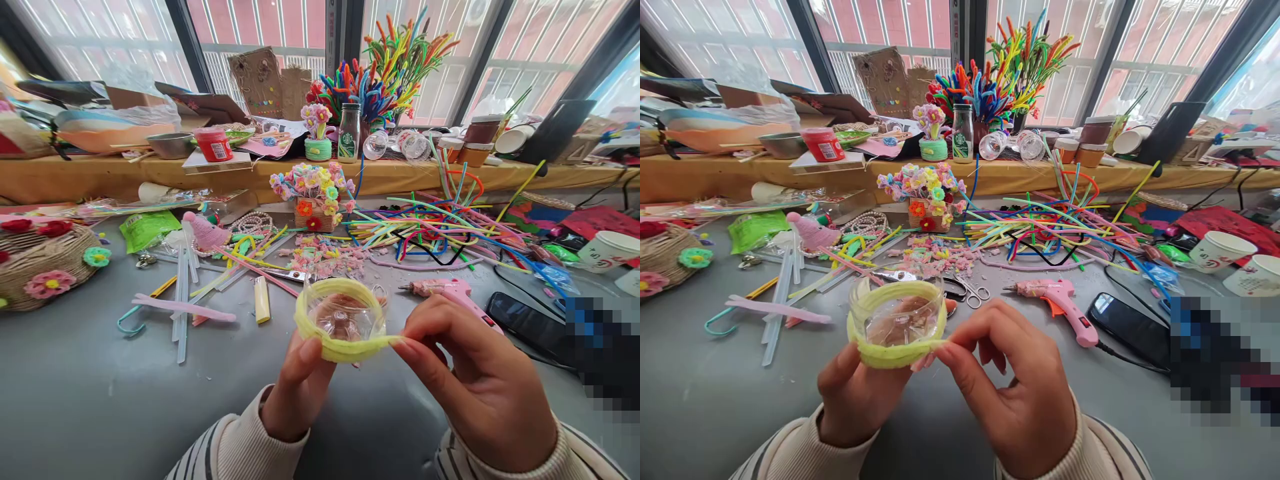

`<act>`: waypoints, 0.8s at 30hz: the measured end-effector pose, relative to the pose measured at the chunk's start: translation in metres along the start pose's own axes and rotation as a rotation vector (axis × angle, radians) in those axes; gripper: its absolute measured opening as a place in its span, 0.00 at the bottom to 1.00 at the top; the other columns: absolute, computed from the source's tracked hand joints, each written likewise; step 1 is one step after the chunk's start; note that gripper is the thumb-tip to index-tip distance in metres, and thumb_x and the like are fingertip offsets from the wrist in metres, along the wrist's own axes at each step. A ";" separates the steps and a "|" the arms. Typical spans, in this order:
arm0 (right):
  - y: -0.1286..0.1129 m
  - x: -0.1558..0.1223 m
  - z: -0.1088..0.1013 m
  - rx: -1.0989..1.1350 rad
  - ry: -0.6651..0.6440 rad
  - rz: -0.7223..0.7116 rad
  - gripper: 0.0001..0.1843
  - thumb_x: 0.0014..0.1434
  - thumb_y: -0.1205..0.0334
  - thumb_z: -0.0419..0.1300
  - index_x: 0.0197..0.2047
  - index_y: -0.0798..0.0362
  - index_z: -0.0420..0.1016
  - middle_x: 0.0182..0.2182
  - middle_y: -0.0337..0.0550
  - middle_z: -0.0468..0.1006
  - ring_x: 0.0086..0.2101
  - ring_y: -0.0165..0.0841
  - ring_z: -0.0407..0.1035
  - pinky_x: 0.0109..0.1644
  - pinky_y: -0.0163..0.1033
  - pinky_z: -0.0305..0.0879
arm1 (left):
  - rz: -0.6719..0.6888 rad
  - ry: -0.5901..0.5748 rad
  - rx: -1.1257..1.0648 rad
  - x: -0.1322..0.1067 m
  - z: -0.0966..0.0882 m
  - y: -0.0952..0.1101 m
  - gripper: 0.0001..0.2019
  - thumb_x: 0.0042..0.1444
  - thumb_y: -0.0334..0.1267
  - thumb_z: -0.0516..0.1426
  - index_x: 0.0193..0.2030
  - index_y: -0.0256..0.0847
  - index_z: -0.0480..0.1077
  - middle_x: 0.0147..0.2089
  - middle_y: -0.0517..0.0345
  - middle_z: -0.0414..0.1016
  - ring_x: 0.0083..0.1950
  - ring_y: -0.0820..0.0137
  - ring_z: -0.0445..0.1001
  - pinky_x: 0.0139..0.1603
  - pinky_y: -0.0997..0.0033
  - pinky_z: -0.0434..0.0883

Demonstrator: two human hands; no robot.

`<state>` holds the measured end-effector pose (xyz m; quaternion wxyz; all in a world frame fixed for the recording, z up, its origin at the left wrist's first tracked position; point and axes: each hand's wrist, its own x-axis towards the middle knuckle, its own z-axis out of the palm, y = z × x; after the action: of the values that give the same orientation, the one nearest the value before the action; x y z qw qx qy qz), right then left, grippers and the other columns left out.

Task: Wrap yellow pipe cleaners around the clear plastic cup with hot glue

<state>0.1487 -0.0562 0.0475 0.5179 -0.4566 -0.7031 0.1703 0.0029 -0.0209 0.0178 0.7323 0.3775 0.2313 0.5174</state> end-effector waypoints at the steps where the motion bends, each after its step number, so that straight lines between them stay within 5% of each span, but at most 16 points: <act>1: 0.000 -0.001 0.001 0.015 0.008 0.018 0.04 0.53 0.67 0.57 0.27 0.51 0.67 0.20 0.35 0.67 0.22 0.25 0.60 0.24 0.33 0.58 | -0.003 0.003 -0.001 0.000 0.000 0.000 0.24 0.41 0.51 0.55 0.44 0.39 0.70 0.40 0.48 0.75 0.44 0.56 0.69 0.34 0.64 0.65; 6: -0.001 -0.004 0.006 0.080 0.088 0.114 0.05 0.53 0.63 0.57 0.26 0.51 0.67 0.20 0.36 0.66 0.22 0.26 0.59 0.25 0.35 0.56 | -0.013 0.019 -0.041 -0.001 -0.001 -0.001 0.23 0.40 0.50 0.57 0.43 0.40 0.71 0.38 0.50 0.75 0.43 0.58 0.70 0.37 0.65 0.66; 13: 0.002 -0.005 0.005 0.093 0.114 0.151 0.06 0.50 0.61 0.59 0.26 0.51 0.66 0.21 0.37 0.64 0.24 0.28 0.59 0.25 0.35 0.55 | -0.055 -0.005 -0.045 0.000 -0.002 -0.001 0.28 0.41 0.52 0.56 0.47 0.38 0.68 0.36 0.49 0.76 0.26 0.69 0.67 0.27 0.69 0.63; 18: 0.003 -0.005 0.004 0.148 0.155 0.231 0.09 0.46 0.59 0.63 0.26 0.50 0.65 0.23 0.36 0.62 0.25 0.27 0.58 0.24 0.33 0.54 | -0.053 -0.083 -0.059 0.002 -0.003 -0.002 0.26 0.42 0.51 0.55 0.47 0.37 0.68 0.35 0.50 0.75 0.23 0.73 0.64 0.25 0.71 0.61; 24: 0.003 -0.004 0.002 0.259 0.141 0.370 0.20 0.41 0.60 0.66 0.38 0.46 0.65 0.28 0.35 0.63 0.24 0.25 0.55 0.23 0.30 0.57 | -0.094 -0.176 -0.097 0.002 -0.004 -0.002 0.22 0.44 0.51 0.54 0.41 0.39 0.72 0.37 0.48 0.76 0.23 0.72 0.65 0.23 0.73 0.58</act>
<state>0.1486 -0.0573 0.0421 0.5799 -0.5181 -0.5418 0.3190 0.0022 -0.0183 0.0137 0.7907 0.3744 0.1584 0.4577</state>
